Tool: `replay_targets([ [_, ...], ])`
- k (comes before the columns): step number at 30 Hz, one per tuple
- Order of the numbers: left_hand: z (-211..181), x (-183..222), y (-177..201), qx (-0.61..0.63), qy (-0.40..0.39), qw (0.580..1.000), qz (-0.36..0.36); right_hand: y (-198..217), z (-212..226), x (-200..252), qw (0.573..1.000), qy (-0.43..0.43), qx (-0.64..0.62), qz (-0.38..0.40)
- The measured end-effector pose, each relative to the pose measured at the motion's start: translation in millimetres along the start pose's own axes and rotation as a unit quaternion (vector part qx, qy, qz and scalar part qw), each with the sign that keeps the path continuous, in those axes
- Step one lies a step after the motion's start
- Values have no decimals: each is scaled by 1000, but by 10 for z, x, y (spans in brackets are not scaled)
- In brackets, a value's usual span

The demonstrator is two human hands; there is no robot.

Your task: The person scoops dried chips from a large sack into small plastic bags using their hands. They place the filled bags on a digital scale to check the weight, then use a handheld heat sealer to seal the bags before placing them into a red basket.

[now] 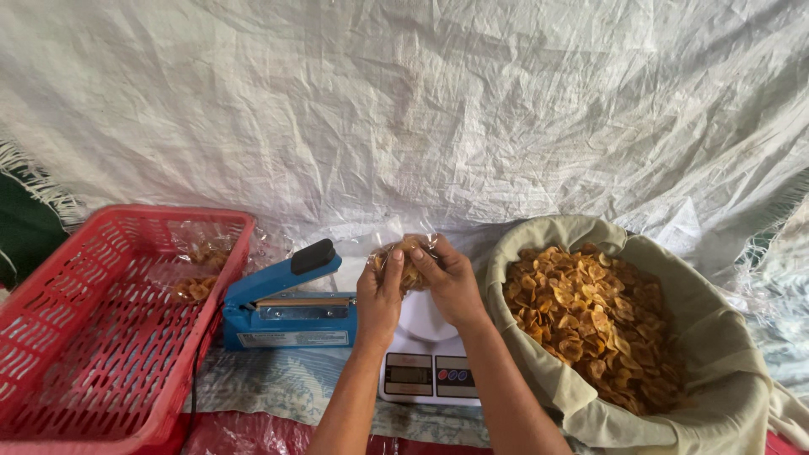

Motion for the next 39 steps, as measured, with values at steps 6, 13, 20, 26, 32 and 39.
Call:
replay_targets([
  [6,-264,48,80,-91,-109,990,-13,262,-152,-83,998,-26,-38,-39],
  [13,-577,94,56,-309,-72,948,19,319,-246,7,982,-113,-96,-117],
  [20,-754,113,-122,-371,-122,920,-21,-69,-251,359,910,-237,-306,-150],
  [26,-765,220,-164,-322,-12,946,25,-36,-345,371,924,-192,-321,-78],
  [32,-780,238,-153,-385,7,923,-7,-75,-304,491,917,-256,-287,-104],
  [39,-777,160,60,-356,-152,921,40,-167,-301,413,924,-222,-311,-6],
])
Point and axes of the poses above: each hand's wrist, its own x-axis away from the middle knuckle, its own y-axis out of the back of the hand, z = x × y, the point moved 2 cm from there along -x, towards the middle knuckle, and after that the axes turned 11 degrees about y, right-handed, at the moved point
